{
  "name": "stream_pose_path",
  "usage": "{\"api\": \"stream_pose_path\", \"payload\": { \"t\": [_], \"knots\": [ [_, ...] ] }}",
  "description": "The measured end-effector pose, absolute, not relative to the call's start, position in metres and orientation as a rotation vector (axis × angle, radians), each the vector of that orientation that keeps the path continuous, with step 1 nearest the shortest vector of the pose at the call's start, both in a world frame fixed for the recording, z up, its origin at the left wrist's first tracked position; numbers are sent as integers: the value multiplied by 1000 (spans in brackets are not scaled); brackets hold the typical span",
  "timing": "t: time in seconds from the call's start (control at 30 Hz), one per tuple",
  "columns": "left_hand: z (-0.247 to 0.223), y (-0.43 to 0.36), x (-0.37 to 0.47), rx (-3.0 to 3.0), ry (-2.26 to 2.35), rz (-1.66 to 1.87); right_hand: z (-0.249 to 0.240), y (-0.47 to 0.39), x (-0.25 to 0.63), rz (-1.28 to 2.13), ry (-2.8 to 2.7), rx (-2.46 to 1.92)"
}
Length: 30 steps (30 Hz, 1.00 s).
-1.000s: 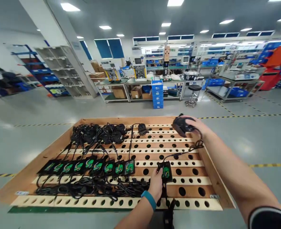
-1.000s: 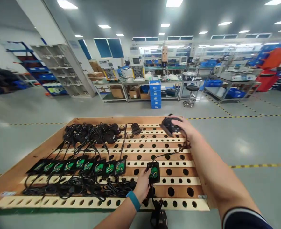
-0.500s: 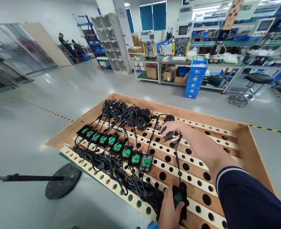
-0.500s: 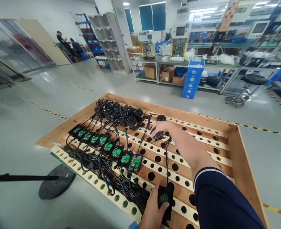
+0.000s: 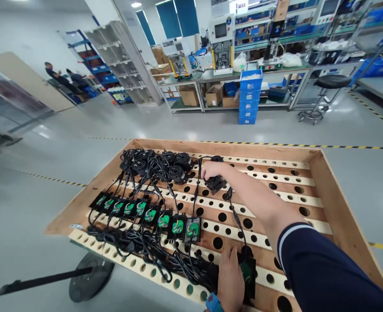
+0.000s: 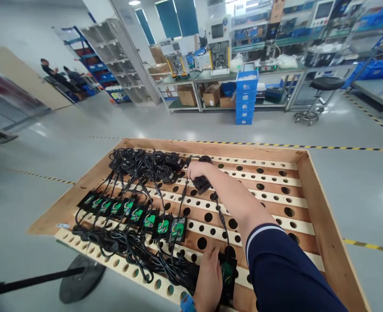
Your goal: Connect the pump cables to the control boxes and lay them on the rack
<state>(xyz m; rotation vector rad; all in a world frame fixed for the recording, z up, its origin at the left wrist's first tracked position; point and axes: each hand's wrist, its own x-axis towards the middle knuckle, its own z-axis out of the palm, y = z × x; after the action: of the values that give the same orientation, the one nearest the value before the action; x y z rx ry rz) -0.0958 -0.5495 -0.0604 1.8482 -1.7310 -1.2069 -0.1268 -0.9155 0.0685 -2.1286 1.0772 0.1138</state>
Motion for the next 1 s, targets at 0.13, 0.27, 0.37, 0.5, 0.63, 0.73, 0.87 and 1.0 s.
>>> {"api": "stream_pose_path", "payload": {
  "t": [0.13, 0.27, 0.37, 0.5, 0.63, 0.73, 0.87, 1.0],
  "knots": [
    [-49, -557, -87, 1819, -1681, -1321, 75, -847, -168, -498, 1442, -2101],
    [-38, -568, -76, 1616, -1770, -1394, 35, -677, -242, -979, 1882, -1605],
    [-25, -607, -44, 1429, -1992, -1284, -5, -523, -254, -749, 2059, -1252],
    [-7, -732, 1, 1291, -2398, -622, -43, -417, -187, -740, 2198, -1131],
    [10, -843, 9, 1176, -2678, -439, -59, -428, -135, -712, 2399, -1129],
    [10, -865, 6, 1245, -2741, -512, -62, -445, -126, -751, 2532, -1050],
    [8, -851, 1, 1458, -2650, -411, -63, -453, -127, -829, 2549, -978],
    [29, -855, -1, 1479, -2707, -362, -62, -461, -126, -772, 2568, -952]
  ]
}}
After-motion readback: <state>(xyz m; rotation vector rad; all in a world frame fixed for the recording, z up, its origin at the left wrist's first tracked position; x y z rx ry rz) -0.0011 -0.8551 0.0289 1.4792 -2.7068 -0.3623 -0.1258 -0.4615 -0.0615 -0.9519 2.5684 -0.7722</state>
